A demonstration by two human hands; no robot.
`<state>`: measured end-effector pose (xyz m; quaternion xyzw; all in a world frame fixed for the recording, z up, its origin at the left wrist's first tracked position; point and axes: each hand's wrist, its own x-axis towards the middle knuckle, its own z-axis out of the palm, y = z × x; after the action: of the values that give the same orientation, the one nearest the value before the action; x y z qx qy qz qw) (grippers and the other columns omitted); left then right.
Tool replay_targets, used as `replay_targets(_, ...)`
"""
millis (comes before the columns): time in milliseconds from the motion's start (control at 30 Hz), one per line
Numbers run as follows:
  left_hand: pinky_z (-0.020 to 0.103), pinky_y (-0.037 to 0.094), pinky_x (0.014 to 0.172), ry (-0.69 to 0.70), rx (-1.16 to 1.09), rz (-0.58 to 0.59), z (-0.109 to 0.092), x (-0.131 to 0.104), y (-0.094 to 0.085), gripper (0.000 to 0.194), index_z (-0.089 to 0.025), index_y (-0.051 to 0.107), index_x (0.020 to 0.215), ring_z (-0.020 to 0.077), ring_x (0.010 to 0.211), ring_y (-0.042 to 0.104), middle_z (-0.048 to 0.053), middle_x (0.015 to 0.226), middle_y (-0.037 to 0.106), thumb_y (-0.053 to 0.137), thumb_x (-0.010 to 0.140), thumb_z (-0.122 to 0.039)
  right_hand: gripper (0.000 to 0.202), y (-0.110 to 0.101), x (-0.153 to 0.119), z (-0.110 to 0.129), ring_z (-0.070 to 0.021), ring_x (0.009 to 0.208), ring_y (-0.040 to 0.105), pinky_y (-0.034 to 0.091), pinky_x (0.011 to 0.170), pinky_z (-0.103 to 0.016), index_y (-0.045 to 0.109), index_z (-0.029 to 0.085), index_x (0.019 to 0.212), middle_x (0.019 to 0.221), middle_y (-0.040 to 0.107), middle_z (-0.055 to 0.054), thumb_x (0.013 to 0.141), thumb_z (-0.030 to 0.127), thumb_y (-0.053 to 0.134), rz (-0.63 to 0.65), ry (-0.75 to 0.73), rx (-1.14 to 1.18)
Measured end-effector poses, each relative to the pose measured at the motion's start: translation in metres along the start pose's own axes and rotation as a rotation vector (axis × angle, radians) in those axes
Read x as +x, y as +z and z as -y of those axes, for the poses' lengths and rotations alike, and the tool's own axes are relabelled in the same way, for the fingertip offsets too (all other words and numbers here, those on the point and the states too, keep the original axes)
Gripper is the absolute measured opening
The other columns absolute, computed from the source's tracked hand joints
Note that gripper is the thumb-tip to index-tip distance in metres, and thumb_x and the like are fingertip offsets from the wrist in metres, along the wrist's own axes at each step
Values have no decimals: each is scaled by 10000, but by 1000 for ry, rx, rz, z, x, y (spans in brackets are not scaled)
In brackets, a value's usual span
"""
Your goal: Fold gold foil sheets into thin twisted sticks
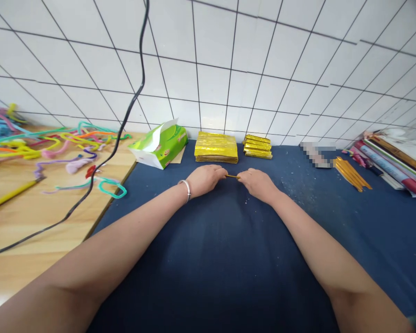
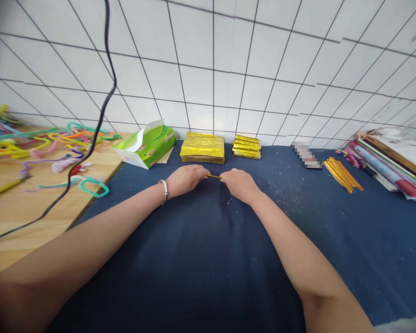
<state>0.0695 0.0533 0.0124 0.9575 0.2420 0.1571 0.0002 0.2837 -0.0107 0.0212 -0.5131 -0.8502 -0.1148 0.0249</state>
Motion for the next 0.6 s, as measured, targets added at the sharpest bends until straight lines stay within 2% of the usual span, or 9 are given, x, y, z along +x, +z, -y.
replay_targets(100,261,454,731,-12,-9,-12,4,-2,1,293,-169,583,1038,159,829,606,53,904,647,384,836,-98,314,-2,-2,-2,-173,774,582,301,613,-273,590,197,978,834,658,-54,947,357,322,11,103,-24)
replay_targets(200,245,450,753,-27,-39,-29,8,-3,3,307,-173,576,1054,144,841,610,37,902,655,384,827,-96,334,-1,-2,-3,-179,793,584,307,612,-267,583,207,1013,863,660,-59,951,377,303,15,123,4)
replay_targets(367,251,449,760,-85,8,-28,13,-6,6,288,-185,591,1048,159,878,627,42,938,667,360,915,-294,265,3,-1,-8,-168,892,573,352,670,-248,552,212,1097,964,655,-51,942,287,350,21,58,127)
replay_targets(600,240,424,686,-129,84,-30,18,-8,7,349,-187,606,1032,163,822,637,34,895,677,339,929,-386,271,13,-3,-13,-164,879,594,374,725,-252,548,200,1112,950,661,-42,922,216,355,-32,50,204)
